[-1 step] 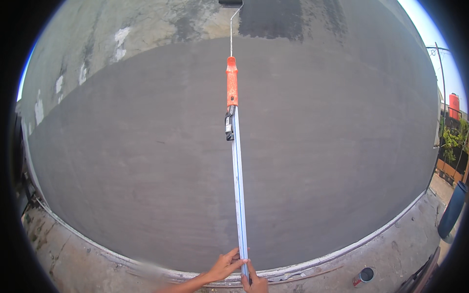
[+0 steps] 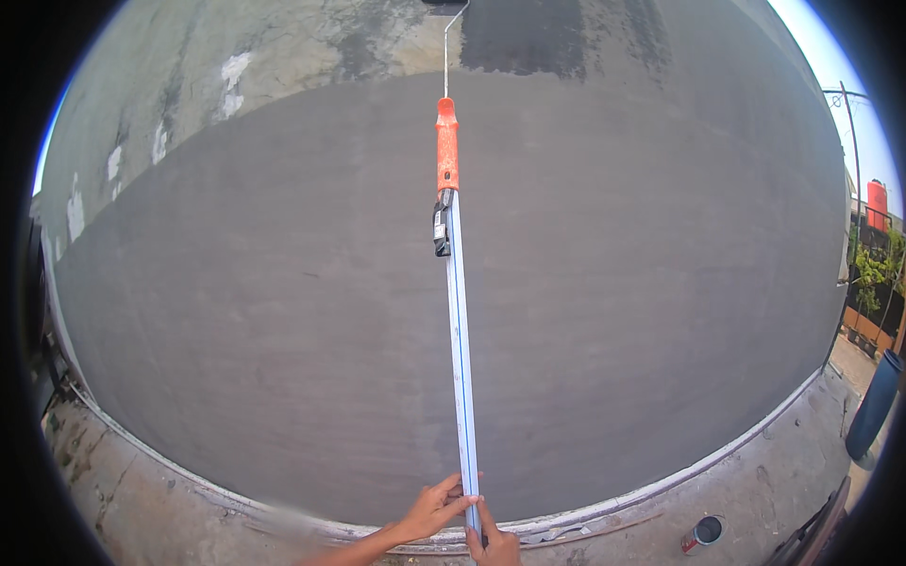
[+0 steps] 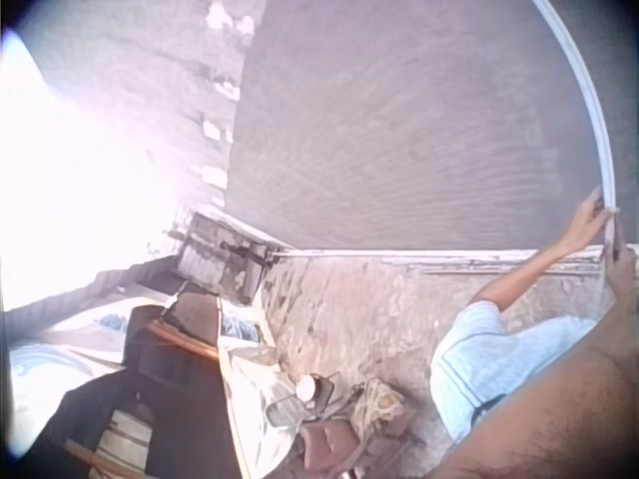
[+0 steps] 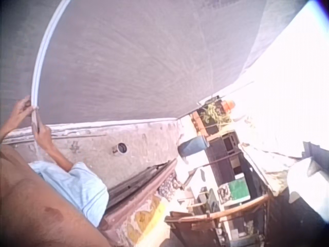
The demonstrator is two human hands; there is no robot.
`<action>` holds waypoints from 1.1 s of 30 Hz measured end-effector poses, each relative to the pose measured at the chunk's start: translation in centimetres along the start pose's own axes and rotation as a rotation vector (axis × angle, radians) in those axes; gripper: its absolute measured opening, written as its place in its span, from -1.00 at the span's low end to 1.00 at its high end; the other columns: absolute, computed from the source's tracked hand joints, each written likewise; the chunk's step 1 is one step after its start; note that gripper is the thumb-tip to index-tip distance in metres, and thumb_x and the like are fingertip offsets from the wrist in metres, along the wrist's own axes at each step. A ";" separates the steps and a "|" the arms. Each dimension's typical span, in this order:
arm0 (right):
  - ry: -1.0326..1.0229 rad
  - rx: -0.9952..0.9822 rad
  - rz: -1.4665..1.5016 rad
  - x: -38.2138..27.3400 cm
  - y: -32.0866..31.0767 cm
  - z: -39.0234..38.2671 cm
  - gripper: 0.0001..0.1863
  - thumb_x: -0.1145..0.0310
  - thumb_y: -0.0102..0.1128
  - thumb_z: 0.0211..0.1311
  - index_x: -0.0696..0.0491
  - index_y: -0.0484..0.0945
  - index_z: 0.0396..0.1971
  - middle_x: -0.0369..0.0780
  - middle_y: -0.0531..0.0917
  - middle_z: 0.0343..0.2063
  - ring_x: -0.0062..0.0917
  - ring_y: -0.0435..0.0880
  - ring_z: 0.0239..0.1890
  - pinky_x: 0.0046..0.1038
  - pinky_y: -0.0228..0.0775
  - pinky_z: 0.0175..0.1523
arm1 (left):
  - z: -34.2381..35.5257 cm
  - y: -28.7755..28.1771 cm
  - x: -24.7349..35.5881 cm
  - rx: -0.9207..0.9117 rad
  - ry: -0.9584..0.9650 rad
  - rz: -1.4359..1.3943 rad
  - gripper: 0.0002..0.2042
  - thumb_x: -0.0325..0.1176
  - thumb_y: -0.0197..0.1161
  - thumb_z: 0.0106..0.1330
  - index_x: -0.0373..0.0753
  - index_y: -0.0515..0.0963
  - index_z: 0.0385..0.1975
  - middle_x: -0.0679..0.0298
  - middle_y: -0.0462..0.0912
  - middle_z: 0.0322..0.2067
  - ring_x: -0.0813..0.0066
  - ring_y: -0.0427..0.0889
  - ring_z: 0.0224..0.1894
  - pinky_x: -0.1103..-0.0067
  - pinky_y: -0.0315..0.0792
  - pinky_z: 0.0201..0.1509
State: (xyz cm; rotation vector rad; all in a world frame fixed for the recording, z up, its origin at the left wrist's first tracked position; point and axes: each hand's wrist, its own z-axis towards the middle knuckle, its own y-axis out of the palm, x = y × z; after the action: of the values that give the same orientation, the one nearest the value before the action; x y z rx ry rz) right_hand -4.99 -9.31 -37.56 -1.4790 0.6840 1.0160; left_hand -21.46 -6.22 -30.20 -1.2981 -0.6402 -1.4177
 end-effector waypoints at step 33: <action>-0.602 0.272 -0.310 6.4 1.3 2.5 -0.30 0.21 0.00 0.43 0.06 -0.02 0.46 -0.16 0.71 -0.53 -0.28 0.76 -0.48 -0.31 0.61 -0.31 | -1.3 0.2 -5.4 0.005 -0.081 0.003 -0.52 -0.17 0.12 0.48 -0.25 0.31 0.30 0.09 0.72 -0.16 0.33 0.69 -0.05 0.45 0.52 0.03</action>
State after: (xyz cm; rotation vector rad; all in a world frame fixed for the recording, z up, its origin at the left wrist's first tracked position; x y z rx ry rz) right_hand -3.78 -6.25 -43.78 -0.9317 0.1430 1.0082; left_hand -22.61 -5.62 -35.65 -1.3574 -0.6954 -1.3652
